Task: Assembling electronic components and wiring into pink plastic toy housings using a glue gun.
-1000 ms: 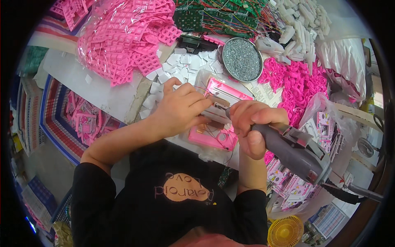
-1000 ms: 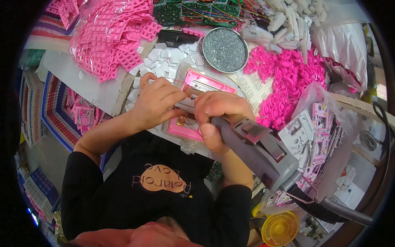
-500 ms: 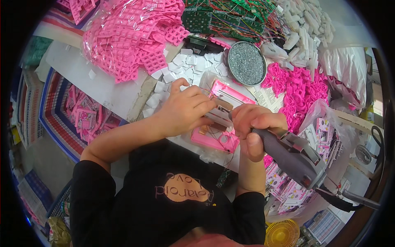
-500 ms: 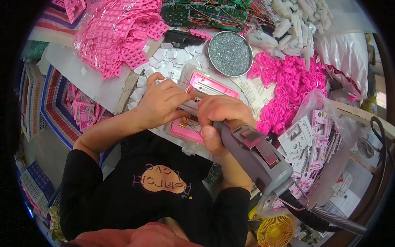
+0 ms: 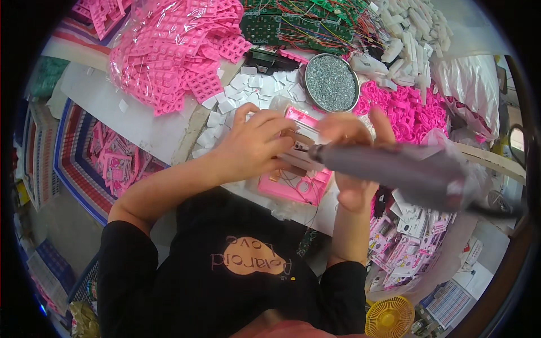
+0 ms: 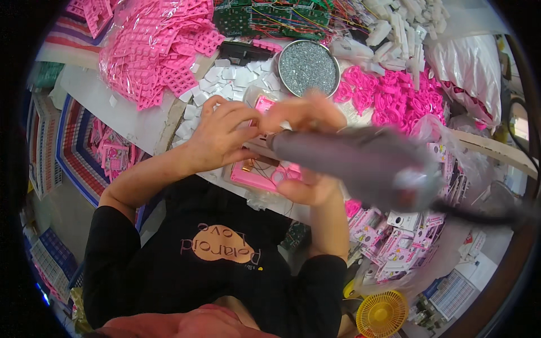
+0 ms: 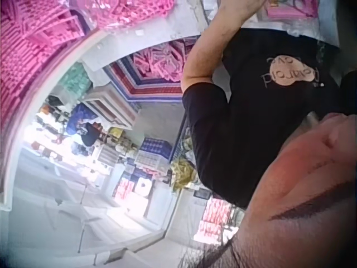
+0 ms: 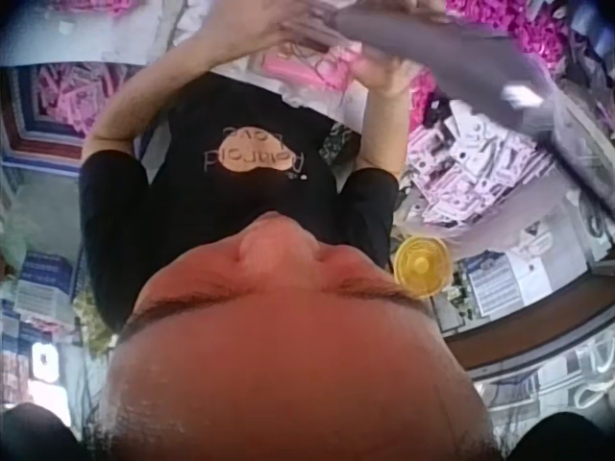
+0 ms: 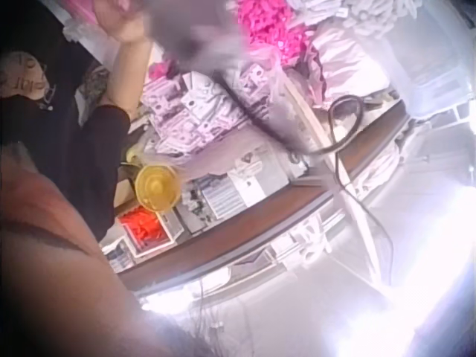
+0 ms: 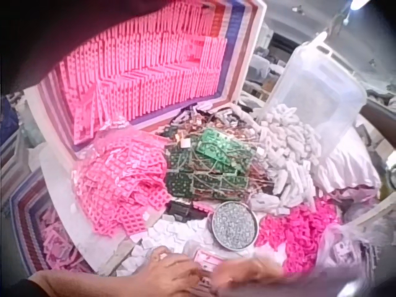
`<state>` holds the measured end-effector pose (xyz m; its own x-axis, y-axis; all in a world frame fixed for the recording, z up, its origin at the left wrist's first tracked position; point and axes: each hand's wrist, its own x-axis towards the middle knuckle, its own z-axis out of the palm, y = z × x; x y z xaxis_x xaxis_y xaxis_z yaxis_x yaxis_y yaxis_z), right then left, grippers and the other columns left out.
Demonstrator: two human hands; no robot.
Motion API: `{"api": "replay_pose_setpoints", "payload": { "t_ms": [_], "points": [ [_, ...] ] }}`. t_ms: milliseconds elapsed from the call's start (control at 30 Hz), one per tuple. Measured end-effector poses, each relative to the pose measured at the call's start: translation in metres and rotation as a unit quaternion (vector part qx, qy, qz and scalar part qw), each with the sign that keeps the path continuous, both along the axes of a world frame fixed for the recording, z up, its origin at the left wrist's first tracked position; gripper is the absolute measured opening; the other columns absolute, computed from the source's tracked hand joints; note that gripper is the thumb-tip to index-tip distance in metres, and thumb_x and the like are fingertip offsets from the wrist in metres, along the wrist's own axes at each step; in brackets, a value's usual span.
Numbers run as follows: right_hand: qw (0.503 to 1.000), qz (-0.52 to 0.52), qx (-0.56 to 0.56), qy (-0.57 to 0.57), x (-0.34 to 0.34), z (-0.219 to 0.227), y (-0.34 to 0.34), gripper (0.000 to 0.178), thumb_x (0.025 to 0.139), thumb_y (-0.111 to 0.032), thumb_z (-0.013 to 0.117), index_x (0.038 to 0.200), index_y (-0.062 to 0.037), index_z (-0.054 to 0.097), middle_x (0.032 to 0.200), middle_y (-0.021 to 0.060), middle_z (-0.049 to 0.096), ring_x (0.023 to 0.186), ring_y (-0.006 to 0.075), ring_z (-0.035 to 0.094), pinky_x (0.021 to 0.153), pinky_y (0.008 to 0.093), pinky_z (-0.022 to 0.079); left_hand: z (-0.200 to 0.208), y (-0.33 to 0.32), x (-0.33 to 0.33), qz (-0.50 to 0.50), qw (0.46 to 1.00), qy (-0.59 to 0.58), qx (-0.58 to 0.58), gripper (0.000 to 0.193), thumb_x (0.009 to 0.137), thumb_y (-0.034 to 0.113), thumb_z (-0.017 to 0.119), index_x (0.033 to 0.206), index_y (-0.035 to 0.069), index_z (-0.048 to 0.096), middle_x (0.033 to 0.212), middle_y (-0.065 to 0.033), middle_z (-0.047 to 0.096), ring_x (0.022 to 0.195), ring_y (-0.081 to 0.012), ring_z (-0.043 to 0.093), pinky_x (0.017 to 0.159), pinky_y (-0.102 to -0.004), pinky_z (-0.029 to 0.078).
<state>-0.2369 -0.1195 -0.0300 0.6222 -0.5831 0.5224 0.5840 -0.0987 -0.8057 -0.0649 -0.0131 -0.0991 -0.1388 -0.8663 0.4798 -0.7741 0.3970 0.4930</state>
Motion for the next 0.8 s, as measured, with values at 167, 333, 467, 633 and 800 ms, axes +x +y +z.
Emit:
{"api": "replay_pose_setpoints", "payload": {
  "t_ms": [167, 333, 467, 633, 800],
  "points": [
    [0.797, -0.149, -0.327, 0.486, -0.048, -0.021, 0.008, 0.084, 0.066, -0.016, 0.087, 0.142, -0.0064, 0.054, 0.109, 0.0123, 0.065, 0.094, 0.0314, 0.058, 0.084, 0.0399, 0.051, -0.016, -0.008, 0.007, -0.018, 0.996, 0.054, 0.075, 0.050, 0.078, 0.038, 0.080, 0.117, 0.011, 0.064, 0.120, -0.0072, 0.063, 0.119, -0.0267, 0.053, 0.105, -0.0491, 0.027],
    [0.851, -0.162, -0.209, 0.454, -0.054, -0.025, -0.009, 0.038, 0.078, -0.012, 0.078, 0.114, -0.0028, 0.068, 0.083, 0.0109, 0.067, 0.069, 0.0278, 0.059, 0.068, 0.0365, 0.050, -0.012, -0.005, -0.004, 0.024, 0.979, 0.177, 0.094, 0.069, 0.082, 0.035, 0.078, 0.138, 0.006, 0.050, 0.124, -0.0107, 0.063, 0.123, -0.0320, 0.049, 0.109, -0.0488, 0.027],
    [0.807, -0.098, 0.025, 0.582, -0.041, -0.021, -0.038, 0.035, 0.092, -0.031, 0.065, 0.102, 0.0021, 0.071, 0.072, 0.0187, 0.067, 0.062, 0.0303, 0.063, 0.063, 0.0407, 0.050, -0.014, 0.001, -0.015, 0.054, 0.979, 0.179, 0.085, 0.073, 0.082, 0.032, 0.077, 0.142, 0.006, 0.046, 0.122, -0.0091, 0.062, 0.121, -0.0321, 0.049, 0.108, -0.0496, 0.029],
    [0.647, -0.163, -0.161, 0.727, -0.026, -0.005, -0.041, 0.051, 0.090, -0.047, 0.061, 0.087, 0.0024, 0.072, 0.077, 0.0212, 0.068, 0.074, 0.0374, 0.066, 0.073, 0.0473, 0.053, -0.010, 0.005, -0.022, 0.054, 0.994, 0.028, 0.088, 0.069, 0.077, 0.028, 0.077, 0.138, 0.005, 0.054, 0.127, -0.0092, 0.058, 0.119, -0.0315, 0.049, 0.104, -0.0495, 0.031],
    [0.764, -0.211, -0.380, 0.477, -0.047, -0.017, -0.034, 0.035, 0.079, -0.025, 0.077, 0.105, -0.0026, 0.070, 0.107, 0.0136, 0.069, 0.102, 0.0344, 0.062, 0.086, 0.0446, 0.051, -0.010, 0.003, -0.025, 0.060, 0.996, 0.007, 0.068, 0.070, 0.076, 0.029, 0.078, 0.138, 0.007, 0.056, 0.120, -0.0084, 0.056, 0.116, -0.0311, 0.049, 0.101, -0.0509, 0.031]
  ]
}}
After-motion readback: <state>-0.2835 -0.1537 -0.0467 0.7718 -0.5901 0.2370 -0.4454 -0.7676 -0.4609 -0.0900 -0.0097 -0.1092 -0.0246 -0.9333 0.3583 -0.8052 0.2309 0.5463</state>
